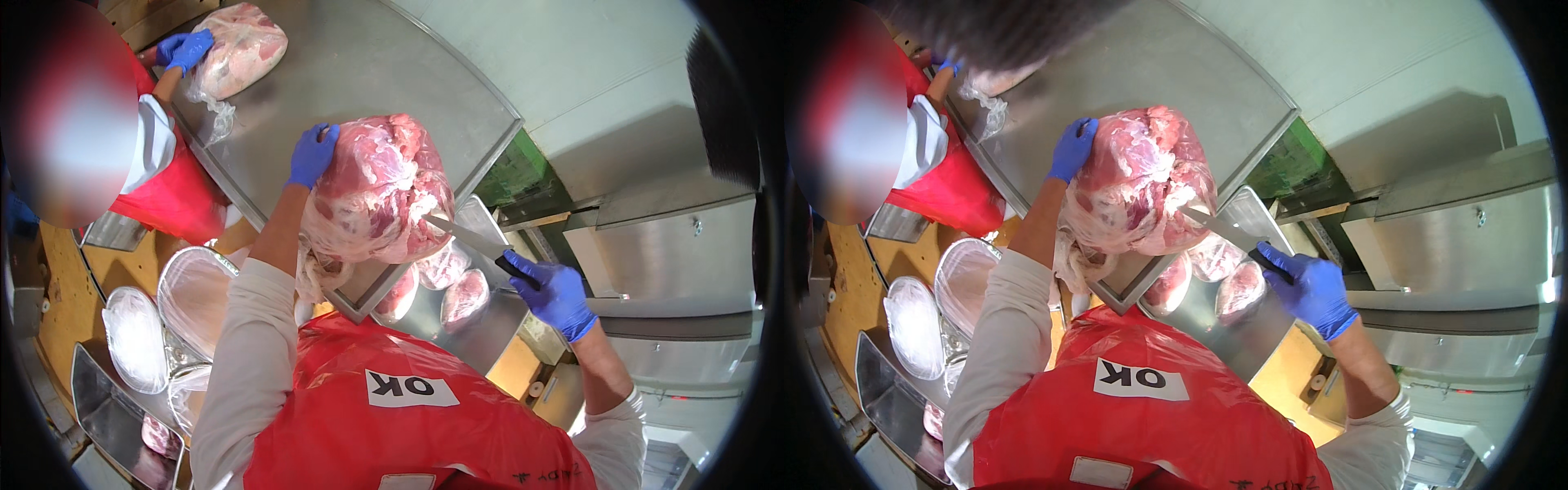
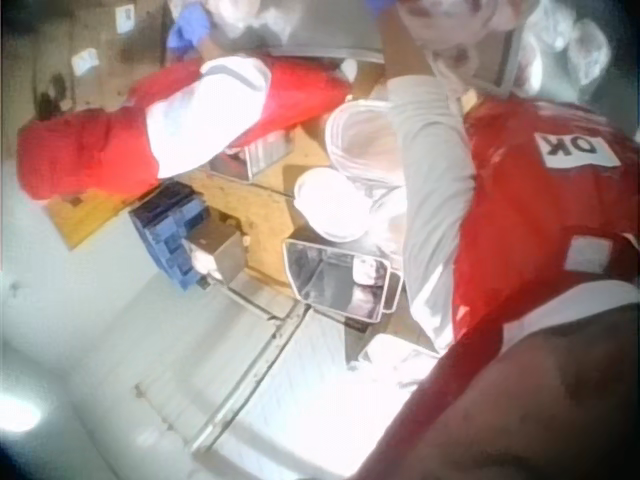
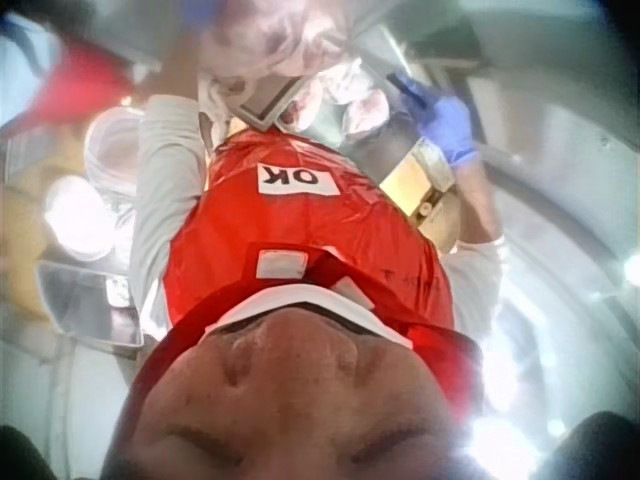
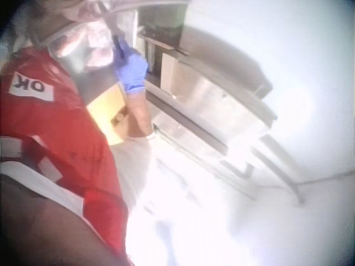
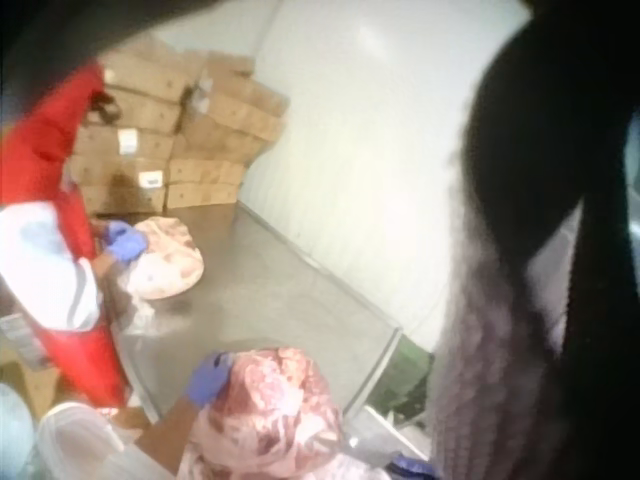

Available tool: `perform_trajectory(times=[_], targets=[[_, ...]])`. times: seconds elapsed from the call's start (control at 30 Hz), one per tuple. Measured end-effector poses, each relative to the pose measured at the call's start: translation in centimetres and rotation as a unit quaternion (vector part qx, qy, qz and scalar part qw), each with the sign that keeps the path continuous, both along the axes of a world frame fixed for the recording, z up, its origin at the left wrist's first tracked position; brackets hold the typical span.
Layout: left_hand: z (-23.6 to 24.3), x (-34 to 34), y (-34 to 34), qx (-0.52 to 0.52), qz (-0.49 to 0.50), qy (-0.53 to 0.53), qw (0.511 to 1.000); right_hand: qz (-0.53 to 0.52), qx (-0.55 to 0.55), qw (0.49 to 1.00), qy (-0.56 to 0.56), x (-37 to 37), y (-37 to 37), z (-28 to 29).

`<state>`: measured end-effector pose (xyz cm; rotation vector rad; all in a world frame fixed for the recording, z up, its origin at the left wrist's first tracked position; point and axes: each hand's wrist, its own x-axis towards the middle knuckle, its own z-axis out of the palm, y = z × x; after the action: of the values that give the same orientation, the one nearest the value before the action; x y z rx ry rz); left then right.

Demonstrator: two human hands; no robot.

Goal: The person cuts a large piece of raw meat on a stainless steel table using a knife, separating portions and placing them into a metal tray. Another worker in the background also handles meat and packaging.

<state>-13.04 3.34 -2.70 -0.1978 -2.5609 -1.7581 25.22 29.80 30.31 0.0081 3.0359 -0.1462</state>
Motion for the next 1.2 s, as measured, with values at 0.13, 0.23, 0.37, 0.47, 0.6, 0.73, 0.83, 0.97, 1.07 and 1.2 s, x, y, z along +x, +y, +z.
perform_trajectory(times=[0.13, 0.23, 0.37, 0.47, 0.6, 0.73, 0.83, 0.97, 1.07, 1.2], targets=[[0.7, 0.4, -0.1, -0.013, 0.006, -0.010, 1.000, 0.019, 0.069, 0.995, -0.068, -2.4, -1.4, 2.2], [0.8, 0.7, 0.0, -0.009, 0.007, -0.015, 1.000, 0.004, 0.085, 0.993, -0.088, -2.9, -2.9, 1.8], [-0.4, 0.4, -0.1, -0.016, 0.025, -0.007, 1.000, -0.016, 0.081, 0.992, -0.093, -2.9, -4.2, 2.6], [-0.4, 0.2, 0.0, -0.009, 0.016, -0.010, 1.000, -0.018, 0.054, 0.995, -0.081, -2.6, -3.8, 2.1], [0.0, -0.8, -0.8, -0.013, -0.011, -0.022, 1.000, -0.042, 0.064, 0.994, -0.079, -2.5, -4.0, 2.1], [0.8, -1.0, -0.5, -0.024, -0.031, -0.007, 0.999, -0.028, 0.053, 0.995, -0.078, -3.0, -2.9, 1.7], [0.6, -0.7, 0.0, 0.005, -0.004, -0.024, 1.000, -0.023, 0.063, 0.993, -0.096, -4.0, -2.5, 2.8], [0.7, -0.5, -0.1, 0.045, -0.006, -0.064, 0.997, -0.010, 0.092, 0.989, -0.116, -5.5, -2.4, 3.8], [0.9, -0.6, 0.0, 0.040, -0.008, -0.065, 0.997, 0.009, 0.100, 0.987, -0.127, -6.3, -2.1, 3.5], [1.1, -0.4, 0.2, 0.032, -0.002, -0.054, 0.998, 0.024, 0.100, 0.983, -0.155, -7.7, -1.5, 2.9]])
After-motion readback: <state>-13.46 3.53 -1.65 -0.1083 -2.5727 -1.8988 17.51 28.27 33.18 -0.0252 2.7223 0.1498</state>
